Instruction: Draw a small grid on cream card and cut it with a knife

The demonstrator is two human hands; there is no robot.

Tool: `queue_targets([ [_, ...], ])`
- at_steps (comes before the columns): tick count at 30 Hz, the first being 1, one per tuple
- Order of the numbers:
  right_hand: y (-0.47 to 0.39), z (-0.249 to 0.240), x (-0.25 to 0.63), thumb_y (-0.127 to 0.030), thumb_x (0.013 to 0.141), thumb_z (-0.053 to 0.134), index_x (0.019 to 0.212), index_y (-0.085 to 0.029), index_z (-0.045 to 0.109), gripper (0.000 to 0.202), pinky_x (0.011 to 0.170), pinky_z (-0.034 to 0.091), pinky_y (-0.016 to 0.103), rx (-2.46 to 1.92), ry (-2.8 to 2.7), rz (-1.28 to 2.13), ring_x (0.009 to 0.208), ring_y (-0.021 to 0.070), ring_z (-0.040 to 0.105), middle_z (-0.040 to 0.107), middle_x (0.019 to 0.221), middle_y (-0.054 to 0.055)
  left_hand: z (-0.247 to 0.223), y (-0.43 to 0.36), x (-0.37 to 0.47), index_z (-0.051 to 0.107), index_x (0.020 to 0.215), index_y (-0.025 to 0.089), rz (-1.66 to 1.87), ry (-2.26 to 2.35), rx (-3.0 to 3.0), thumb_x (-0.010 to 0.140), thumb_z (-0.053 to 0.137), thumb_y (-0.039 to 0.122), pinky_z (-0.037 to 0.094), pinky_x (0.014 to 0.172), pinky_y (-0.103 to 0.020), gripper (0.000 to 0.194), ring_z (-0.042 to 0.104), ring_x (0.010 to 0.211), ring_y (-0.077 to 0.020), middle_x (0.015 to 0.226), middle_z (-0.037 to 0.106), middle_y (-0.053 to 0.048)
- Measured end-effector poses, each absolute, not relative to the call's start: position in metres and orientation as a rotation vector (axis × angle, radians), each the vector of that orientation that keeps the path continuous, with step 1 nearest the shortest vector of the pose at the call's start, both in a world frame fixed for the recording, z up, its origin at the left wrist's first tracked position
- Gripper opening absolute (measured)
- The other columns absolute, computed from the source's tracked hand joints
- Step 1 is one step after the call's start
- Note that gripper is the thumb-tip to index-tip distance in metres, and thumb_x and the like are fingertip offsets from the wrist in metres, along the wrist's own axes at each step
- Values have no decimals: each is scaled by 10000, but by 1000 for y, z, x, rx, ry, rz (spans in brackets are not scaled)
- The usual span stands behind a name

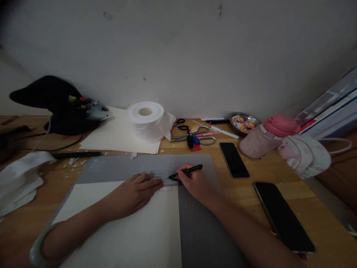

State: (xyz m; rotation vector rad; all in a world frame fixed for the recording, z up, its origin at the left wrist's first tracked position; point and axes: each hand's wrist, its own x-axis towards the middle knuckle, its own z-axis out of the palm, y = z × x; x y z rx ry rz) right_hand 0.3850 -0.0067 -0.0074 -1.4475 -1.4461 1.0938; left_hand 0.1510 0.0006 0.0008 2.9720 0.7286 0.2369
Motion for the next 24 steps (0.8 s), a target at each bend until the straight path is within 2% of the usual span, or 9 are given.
queue_targets([
  [10, -6, -3, 385, -297, 704, 515, 643, -200, 499, 116, 467, 397, 235, -1458, -1347, 1119, 467, 109, 494, 516, 528, -34, 1, 1, 151, 480, 1240, 191, 229, 728, 2973, 901, 393, 177, 366, 832, -338, 350, 453, 993, -216, 1237, 535, -41],
  [24, -5, -1, 385, -325, 679, 543, 618, -206, 488, 145, 443, 401, 235, -1481, -1274, 1146, 442, 111, 505, 515, 497, -37, 2, 1, 150, 474, 1247, 197, 236, 731, 2976, 900, 406, 179, 380, 826, -339, 354, 457, 984, -211, 1231, 538, -41],
])
